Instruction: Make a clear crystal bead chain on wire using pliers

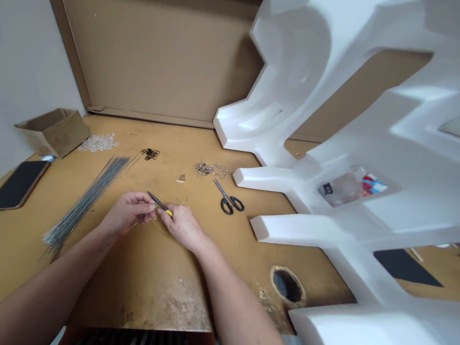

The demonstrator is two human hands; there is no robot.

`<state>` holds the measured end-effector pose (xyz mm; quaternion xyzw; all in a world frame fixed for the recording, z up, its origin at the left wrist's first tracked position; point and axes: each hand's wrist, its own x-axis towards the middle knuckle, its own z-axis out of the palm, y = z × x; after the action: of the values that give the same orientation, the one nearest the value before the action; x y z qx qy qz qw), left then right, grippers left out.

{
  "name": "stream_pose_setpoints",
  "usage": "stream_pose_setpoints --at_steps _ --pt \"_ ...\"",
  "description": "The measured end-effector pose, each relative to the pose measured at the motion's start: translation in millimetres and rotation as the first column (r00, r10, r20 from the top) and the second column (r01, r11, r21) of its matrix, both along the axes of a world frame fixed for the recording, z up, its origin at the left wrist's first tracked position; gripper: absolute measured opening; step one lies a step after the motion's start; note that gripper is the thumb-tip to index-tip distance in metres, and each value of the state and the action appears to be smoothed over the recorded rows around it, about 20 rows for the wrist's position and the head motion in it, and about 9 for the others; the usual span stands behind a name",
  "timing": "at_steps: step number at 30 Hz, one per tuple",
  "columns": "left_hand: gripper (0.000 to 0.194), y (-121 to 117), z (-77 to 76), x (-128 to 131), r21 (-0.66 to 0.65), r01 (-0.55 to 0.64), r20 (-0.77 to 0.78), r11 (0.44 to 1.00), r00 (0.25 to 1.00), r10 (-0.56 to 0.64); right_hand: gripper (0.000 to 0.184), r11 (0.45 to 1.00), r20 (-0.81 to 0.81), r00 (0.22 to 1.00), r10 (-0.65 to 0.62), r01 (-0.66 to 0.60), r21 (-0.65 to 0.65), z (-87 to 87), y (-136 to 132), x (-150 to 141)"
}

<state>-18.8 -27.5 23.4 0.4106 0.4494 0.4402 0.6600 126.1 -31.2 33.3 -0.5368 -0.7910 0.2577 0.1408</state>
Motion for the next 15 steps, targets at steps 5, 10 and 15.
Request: stream_pose_setpoints --at_steps 5,10,15 --pt "0.011 0.1 1.1 -1.9 -0.020 0.033 0.029 0.999 0.999 -0.032 0.032 0.999 0.022 0.999 -0.032 0.032 0.032 -1.6 -1.3 -1.3" --pt "0.011 1.6 -0.4 -3.9 -0.031 0.063 0.036 0.998 0.997 -0.062 0.032 0.998 0.040 0.998 -0.053 0.052 0.028 -2.1 -1.4 -2.5" --pt "0.012 2.1 -1.4 -4.0 -0.035 0.055 0.046 0.998 0.998 -0.053 0.033 0.996 0.035 0.996 -0.078 0.077 0.034 -2.0 -1.4 -4.8"
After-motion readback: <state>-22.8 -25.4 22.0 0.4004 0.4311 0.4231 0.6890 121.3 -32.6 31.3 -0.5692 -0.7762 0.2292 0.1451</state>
